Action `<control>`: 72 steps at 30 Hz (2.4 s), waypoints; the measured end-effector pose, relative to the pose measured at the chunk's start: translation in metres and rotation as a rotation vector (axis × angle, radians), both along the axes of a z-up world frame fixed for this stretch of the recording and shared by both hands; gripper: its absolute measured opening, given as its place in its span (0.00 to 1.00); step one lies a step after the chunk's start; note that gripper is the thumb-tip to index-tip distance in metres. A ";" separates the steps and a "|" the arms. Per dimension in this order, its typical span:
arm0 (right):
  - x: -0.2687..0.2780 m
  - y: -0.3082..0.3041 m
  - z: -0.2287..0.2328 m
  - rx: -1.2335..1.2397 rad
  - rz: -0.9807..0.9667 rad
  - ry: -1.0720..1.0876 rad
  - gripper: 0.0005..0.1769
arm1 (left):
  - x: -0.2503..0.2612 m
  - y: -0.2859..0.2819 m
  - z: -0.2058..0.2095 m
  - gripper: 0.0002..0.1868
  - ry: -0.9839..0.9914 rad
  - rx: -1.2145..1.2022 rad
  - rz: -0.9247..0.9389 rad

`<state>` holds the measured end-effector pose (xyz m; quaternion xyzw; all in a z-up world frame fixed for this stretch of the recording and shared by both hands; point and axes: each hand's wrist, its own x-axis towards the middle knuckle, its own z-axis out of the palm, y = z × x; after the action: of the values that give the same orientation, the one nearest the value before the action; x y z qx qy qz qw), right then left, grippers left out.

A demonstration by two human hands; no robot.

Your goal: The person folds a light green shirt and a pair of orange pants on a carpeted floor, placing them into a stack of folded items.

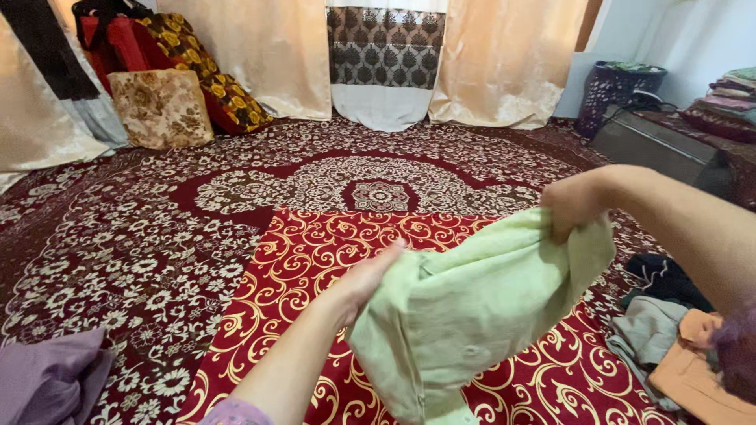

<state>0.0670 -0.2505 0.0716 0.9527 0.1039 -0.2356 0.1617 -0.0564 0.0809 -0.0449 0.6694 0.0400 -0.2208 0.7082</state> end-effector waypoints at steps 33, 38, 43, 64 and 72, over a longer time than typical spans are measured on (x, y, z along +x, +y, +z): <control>-0.063 0.074 -0.258 1.362 -0.171 0.075 0.20 | 0.102 -0.025 -0.082 0.27 -0.488 -0.016 0.588; -0.051 0.052 -0.268 1.449 -0.314 -0.404 0.15 | 0.084 0.001 -0.057 0.13 -0.494 0.335 0.672; -0.048 0.048 -0.253 1.205 -0.159 -0.881 0.13 | 0.084 0.007 -0.057 0.14 -0.446 0.353 0.744; -0.024 -0.014 -0.472 0.931 -0.387 -0.761 0.22 | 0.062 0.009 -0.007 0.07 -0.354 -0.220 0.720; -0.054 -0.067 -0.518 1.096 -0.665 -0.019 0.16 | 0.087 0.083 -0.161 0.05 0.329 -0.011 0.515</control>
<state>0.0131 -0.3176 -0.4463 0.8804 -0.0933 -0.1774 -0.4298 0.0309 0.1642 -0.2054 0.5886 0.3215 -0.1396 0.7285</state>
